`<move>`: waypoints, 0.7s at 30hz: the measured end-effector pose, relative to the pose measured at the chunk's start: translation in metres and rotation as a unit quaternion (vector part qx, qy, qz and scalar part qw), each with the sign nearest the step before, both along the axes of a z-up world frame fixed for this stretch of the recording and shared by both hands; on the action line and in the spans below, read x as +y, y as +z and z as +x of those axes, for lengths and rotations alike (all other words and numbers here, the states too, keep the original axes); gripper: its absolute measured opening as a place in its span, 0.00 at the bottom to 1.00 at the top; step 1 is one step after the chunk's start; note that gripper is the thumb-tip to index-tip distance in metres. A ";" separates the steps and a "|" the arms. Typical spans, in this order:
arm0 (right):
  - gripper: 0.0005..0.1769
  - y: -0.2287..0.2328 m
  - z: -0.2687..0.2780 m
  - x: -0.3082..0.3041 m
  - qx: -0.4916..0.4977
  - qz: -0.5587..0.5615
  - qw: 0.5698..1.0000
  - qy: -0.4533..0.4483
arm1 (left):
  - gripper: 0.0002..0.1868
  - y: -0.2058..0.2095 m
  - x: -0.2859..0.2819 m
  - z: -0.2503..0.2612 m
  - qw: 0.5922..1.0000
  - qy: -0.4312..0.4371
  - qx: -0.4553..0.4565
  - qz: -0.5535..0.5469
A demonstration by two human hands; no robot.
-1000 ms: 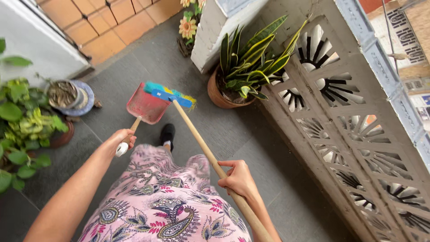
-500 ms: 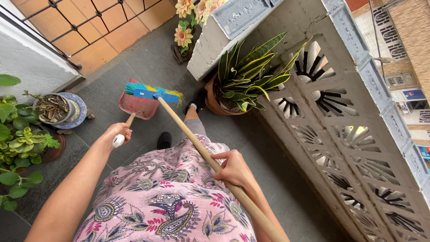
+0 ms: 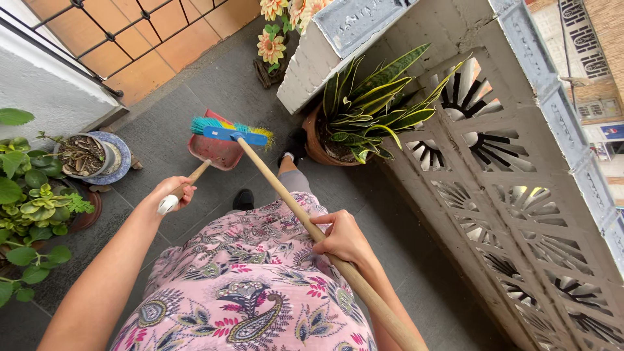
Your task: The person sweeps a tiled balcony floor using a broom and dustpan, moving around potted plants and furniture. They sweep debris into the dustpan, reposition a wooden chair to clean underneath it, and continue sweeping the area.
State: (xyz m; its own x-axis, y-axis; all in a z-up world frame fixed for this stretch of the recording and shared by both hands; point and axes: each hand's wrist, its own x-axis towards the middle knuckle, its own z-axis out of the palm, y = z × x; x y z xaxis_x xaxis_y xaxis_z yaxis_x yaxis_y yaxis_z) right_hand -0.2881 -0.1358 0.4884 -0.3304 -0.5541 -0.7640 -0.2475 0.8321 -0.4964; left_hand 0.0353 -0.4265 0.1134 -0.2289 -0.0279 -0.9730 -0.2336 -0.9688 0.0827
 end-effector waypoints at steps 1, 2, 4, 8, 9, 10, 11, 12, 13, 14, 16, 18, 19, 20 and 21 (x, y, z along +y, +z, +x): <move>0.40 -0.001 -0.002 0.000 -0.001 -0.003 1.000 -0.002 | 0.13 0.000 0.001 0.003 1.000 -0.004 0.002 0.002; 0.39 -0.002 -0.002 -0.001 -0.003 -0.007 1.000 0.000 | 0.13 0.001 0.004 0.008 1.000 -0.004 0.002 0.004; 0.39 -0.001 -0.001 -0.001 -0.009 0.007 1.000 0.009 | 0.13 0.002 0.010 0.016 1.000 -0.006 -0.006 0.017; 0.39 0.003 0.007 0.015 -0.011 -0.003 1.000 -0.012 | 0.13 0.006 0.034 0.018 0.999 -0.017 -0.017 0.030; 0.39 0.005 0.010 0.025 -0.035 0.008 0.998 -0.046 | 0.13 0.007 0.041 0.018 0.999 -0.018 -0.015 0.023; 0.39 0.008 0.013 0.036 -0.055 0.018 0.995 -0.085 | 0.13 0.009 0.043 0.013 0.999 -0.037 -0.024 0.017; 0.40 0.011 0.015 0.047 -0.075 0.027 0.989 -0.124 | 0.13 0.013 0.048 0.008 0.998 -0.055 -0.032 0.011; 0.39 0.011 0.016 0.061 -0.078 0.023 0.988 -0.131 | 0.13 0.015 0.051 0.002 0.996 -0.075 -0.039 0.004; 0.39 0.010 0.016 0.077 -0.082 0.018 0.987 -0.139 | 0.13 0.018 0.055 -0.004 0.996 -0.079 -0.039 0.003; 0.38 0.008 0.017 0.094 -0.085 0.016 0.985 -0.146 | 0.13 0.020 0.061 -0.009 0.996 -0.083 -0.039 0.003; 0.39 0.000 0.021 0.131 -0.062 0.024 0.986 -0.151 | 0.13 0.024 0.067 -0.018 0.996 -0.079 -0.037 0.014; 0.39 -0.013 0.025 0.164 -0.033 0.028 0.989 -0.143 | 0.14 0.025 0.078 -0.022 0.998 -0.053 -0.033 0.033; 0.38 -0.022 0.029 0.178 -0.014 0.026 0.990 -0.137 | 0.14 0.025 0.088 -0.023 0.997 -0.058 -0.040 0.035; 0.38 -0.033 0.027 0.188 0.005 0.022 0.992 -0.128 | 0.14 0.026 0.095 -0.022 0.996 -0.060 -0.048 0.034; 0.38 -0.048 0.013 0.194 0.025 0.012 0.995 -0.100 | 0.14 0.026 0.103 -0.022 0.996 -0.063 -0.056 0.033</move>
